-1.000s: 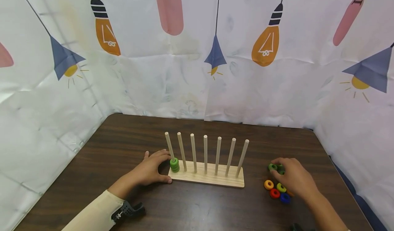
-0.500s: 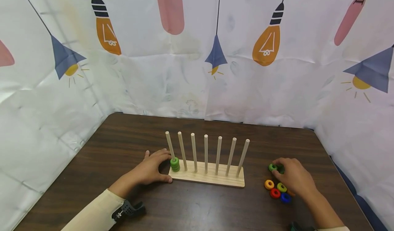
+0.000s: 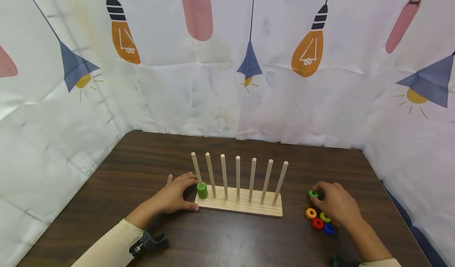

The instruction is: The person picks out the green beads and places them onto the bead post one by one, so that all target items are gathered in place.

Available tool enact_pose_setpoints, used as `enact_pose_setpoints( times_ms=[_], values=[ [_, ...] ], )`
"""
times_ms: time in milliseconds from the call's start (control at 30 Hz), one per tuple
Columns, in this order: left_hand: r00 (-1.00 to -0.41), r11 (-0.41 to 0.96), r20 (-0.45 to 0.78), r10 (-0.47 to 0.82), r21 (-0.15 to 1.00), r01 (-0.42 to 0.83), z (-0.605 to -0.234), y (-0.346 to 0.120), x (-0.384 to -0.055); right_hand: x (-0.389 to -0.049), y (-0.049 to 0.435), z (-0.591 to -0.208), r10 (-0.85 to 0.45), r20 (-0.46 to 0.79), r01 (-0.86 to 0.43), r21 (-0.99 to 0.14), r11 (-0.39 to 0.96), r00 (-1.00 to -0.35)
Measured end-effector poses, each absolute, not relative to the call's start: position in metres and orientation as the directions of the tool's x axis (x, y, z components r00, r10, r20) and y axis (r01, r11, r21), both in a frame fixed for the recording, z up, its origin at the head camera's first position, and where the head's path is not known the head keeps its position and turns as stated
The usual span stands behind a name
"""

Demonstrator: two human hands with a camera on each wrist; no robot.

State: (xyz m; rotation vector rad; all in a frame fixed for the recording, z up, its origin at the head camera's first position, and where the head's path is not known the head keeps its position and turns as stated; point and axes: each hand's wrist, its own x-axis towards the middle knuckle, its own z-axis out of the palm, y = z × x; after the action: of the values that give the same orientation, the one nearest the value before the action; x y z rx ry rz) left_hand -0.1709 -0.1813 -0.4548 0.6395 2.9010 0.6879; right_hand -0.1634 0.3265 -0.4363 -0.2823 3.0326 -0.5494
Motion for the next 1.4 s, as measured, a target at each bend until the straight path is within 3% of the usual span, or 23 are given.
enact_pose_setpoints(
  times_ms=[467,1067,1400],
  values=[
    [-0.906,0.807,0.013,0.423,0.45,0.383,-0.458,-0.182,-0.172,-0.16,0.313,-0.41,-0.217,0.077,-0.229,-0.425,0.876,-0.973],
    [-0.908,0.807,0.005,0.42,0.456,0.376,-0.456,-0.182,-0.171,-0.151,0.295,-0.366,-0.247,0.164,-0.293,-0.388,0.874,-0.955],
    [-0.907,0.806,0.0,0.421,0.458,0.375,-0.455,-0.181,-0.171,-0.145,0.289,-0.345,-0.285,0.286,-0.377,-0.352,0.856,-0.915]
  ],
)
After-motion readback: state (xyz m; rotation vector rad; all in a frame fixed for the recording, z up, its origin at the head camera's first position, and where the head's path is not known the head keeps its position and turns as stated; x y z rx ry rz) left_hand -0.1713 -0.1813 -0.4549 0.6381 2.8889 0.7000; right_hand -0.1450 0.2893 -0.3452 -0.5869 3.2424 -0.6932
